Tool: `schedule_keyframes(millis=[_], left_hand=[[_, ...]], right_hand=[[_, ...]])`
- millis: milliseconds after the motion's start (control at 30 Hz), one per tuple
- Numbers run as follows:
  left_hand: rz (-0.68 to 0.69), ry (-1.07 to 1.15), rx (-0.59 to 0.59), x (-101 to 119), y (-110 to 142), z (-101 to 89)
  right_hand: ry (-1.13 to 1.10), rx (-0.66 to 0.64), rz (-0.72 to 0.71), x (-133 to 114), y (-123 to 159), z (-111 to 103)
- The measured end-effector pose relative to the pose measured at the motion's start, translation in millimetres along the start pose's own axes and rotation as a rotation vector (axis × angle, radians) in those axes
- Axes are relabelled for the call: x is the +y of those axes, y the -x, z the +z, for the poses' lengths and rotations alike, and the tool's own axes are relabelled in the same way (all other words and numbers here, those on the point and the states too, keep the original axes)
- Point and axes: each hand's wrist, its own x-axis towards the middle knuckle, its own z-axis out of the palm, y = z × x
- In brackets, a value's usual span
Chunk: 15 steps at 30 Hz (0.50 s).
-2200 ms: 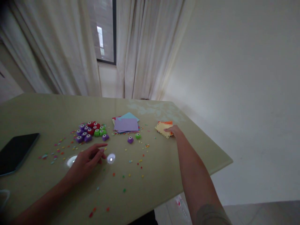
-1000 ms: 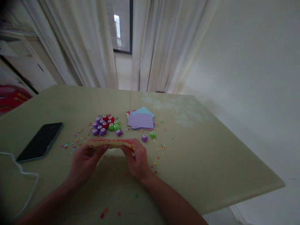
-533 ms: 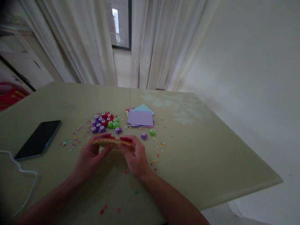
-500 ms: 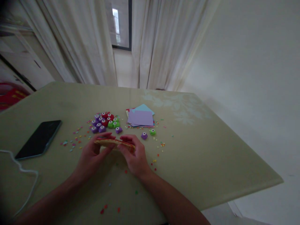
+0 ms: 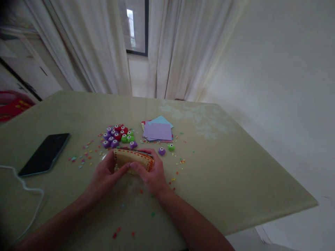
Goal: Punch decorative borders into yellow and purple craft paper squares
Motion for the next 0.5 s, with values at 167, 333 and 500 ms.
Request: schedule_keyframes(millis=[167, 333, 500], left_hand=[[0.092, 0.018, -0.067, 2.6, 9.7, 4.4], [0.077, -0.066, -0.034, -2.2, 4.6, 1.8], [0.098, -0.059, -0.029, -4.3, -2.1, -2.2]], right_hand=[[0.054, -0.001, -0.104, -1.7, 4.7, 2.6], [0.126, 0.016, -0.130, -2.1, 2.6, -2.9], [0.205, 0.045, -0.264, -2.2, -0.8, -5.0]])
